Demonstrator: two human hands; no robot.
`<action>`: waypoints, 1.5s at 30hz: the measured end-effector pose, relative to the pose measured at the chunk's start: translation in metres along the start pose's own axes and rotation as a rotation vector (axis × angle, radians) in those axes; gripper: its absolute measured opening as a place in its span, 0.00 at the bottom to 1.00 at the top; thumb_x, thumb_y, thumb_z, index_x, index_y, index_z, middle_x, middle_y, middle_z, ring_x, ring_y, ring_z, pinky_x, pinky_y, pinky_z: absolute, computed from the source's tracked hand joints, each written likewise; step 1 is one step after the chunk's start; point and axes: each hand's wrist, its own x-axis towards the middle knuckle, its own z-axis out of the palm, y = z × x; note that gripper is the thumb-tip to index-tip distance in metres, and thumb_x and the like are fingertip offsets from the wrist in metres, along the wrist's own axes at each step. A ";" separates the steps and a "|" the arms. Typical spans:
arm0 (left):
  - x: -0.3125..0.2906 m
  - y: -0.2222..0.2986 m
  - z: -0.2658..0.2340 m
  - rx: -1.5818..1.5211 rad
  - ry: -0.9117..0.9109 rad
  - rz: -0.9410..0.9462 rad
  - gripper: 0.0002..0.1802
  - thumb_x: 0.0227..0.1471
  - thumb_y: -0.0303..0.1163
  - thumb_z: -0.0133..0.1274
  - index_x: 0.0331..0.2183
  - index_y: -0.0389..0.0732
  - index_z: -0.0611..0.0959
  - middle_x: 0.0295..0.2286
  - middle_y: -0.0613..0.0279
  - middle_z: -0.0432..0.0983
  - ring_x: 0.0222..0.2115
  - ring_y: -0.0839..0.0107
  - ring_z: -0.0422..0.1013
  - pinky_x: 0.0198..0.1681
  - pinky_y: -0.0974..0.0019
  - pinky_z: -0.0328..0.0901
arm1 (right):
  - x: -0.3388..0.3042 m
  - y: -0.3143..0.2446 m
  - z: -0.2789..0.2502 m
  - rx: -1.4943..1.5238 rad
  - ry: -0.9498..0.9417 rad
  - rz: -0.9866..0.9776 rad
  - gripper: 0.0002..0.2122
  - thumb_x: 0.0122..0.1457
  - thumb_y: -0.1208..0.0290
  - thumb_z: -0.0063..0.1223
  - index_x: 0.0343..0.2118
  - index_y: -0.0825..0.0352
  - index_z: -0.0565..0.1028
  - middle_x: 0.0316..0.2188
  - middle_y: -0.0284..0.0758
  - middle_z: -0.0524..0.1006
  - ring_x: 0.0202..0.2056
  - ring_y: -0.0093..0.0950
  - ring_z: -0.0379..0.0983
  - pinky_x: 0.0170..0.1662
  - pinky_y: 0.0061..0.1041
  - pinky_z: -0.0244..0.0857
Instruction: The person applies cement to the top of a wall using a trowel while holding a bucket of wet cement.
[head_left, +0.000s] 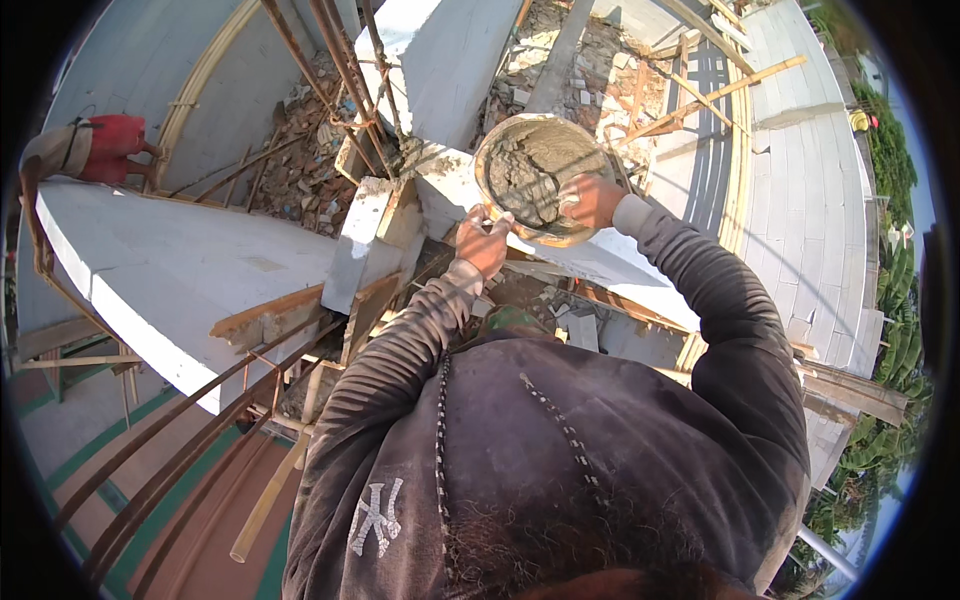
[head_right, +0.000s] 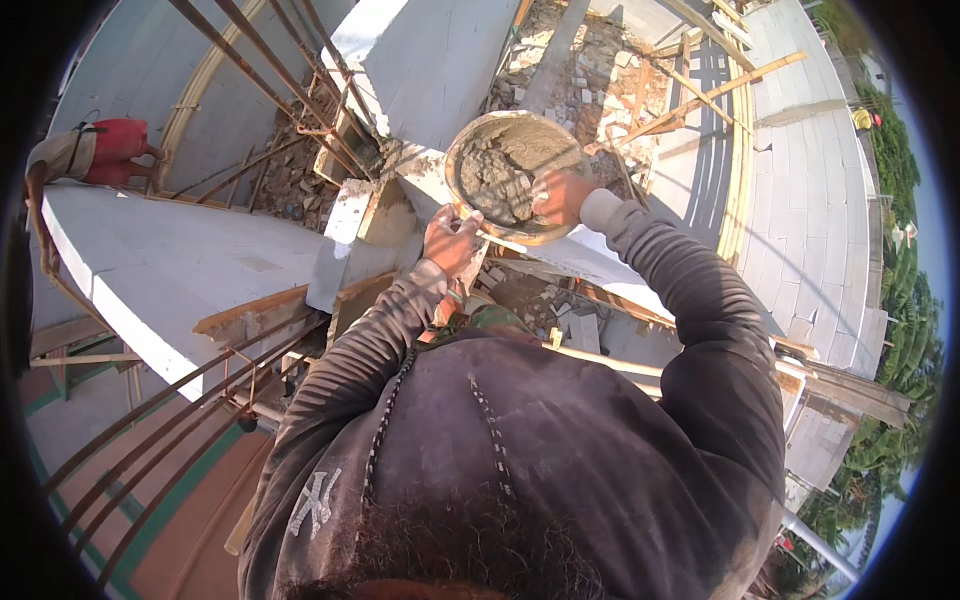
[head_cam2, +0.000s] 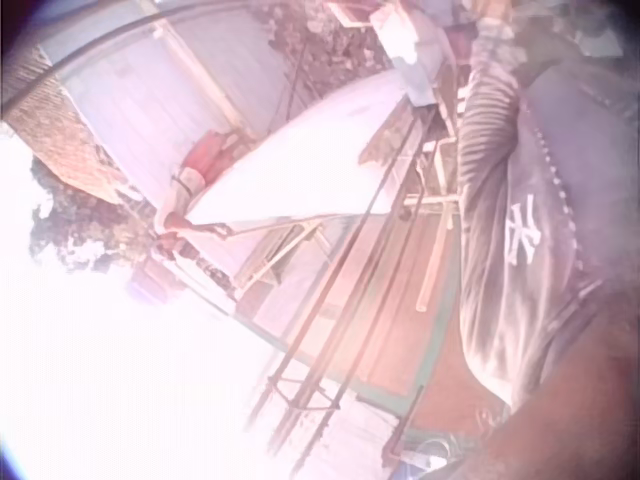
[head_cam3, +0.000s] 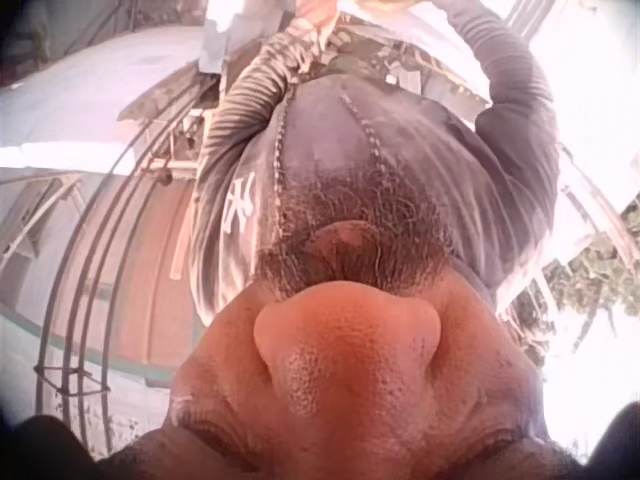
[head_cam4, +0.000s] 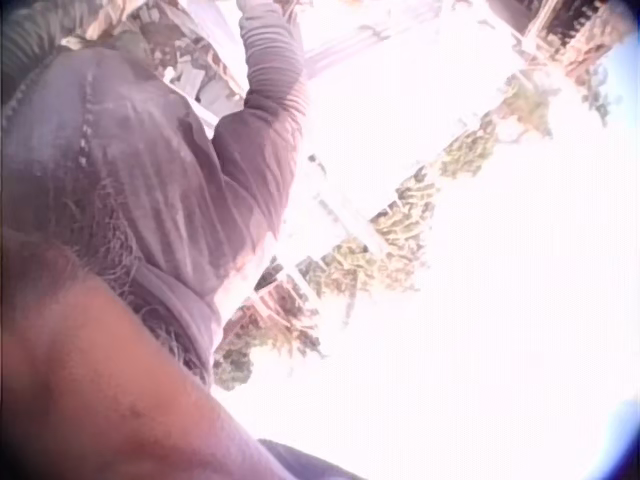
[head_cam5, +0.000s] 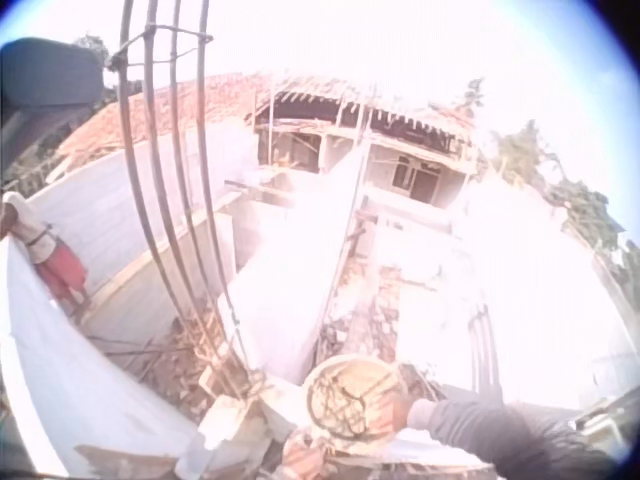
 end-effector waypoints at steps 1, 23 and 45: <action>-0.001 0.001 -0.002 -0.008 -0.061 -0.036 0.31 0.59 0.44 0.57 0.52 0.27 0.75 0.45 0.38 0.76 0.47 0.52 0.73 0.53 0.59 0.65 | 0.004 0.000 0.000 -0.011 0.112 -0.072 0.09 0.59 0.66 0.56 0.38 0.64 0.80 0.31 0.38 0.81 0.36 0.38 0.80 0.39 0.40 0.75; -0.003 -0.019 0.006 -0.079 0.038 -0.020 0.22 0.59 0.40 0.57 0.47 0.32 0.78 0.34 0.51 0.80 0.34 0.61 0.74 0.42 0.60 0.68 | 0.118 -0.029 -0.197 1.194 -0.290 1.060 0.10 0.64 0.70 0.52 0.44 0.70 0.74 0.28 0.30 0.76 0.25 0.19 0.75 0.23 0.19 0.71; 0.015 -0.077 0.054 -0.244 0.097 0.047 0.21 0.56 0.42 0.59 0.45 0.35 0.78 0.34 0.53 0.78 0.32 0.66 0.76 0.38 0.62 0.70 | 0.284 -0.085 0.079 -0.004 -0.285 0.775 0.18 0.53 0.52 0.63 0.38 0.61 0.79 0.31 0.35 0.81 0.33 0.34 0.80 0.37 0.50 0.70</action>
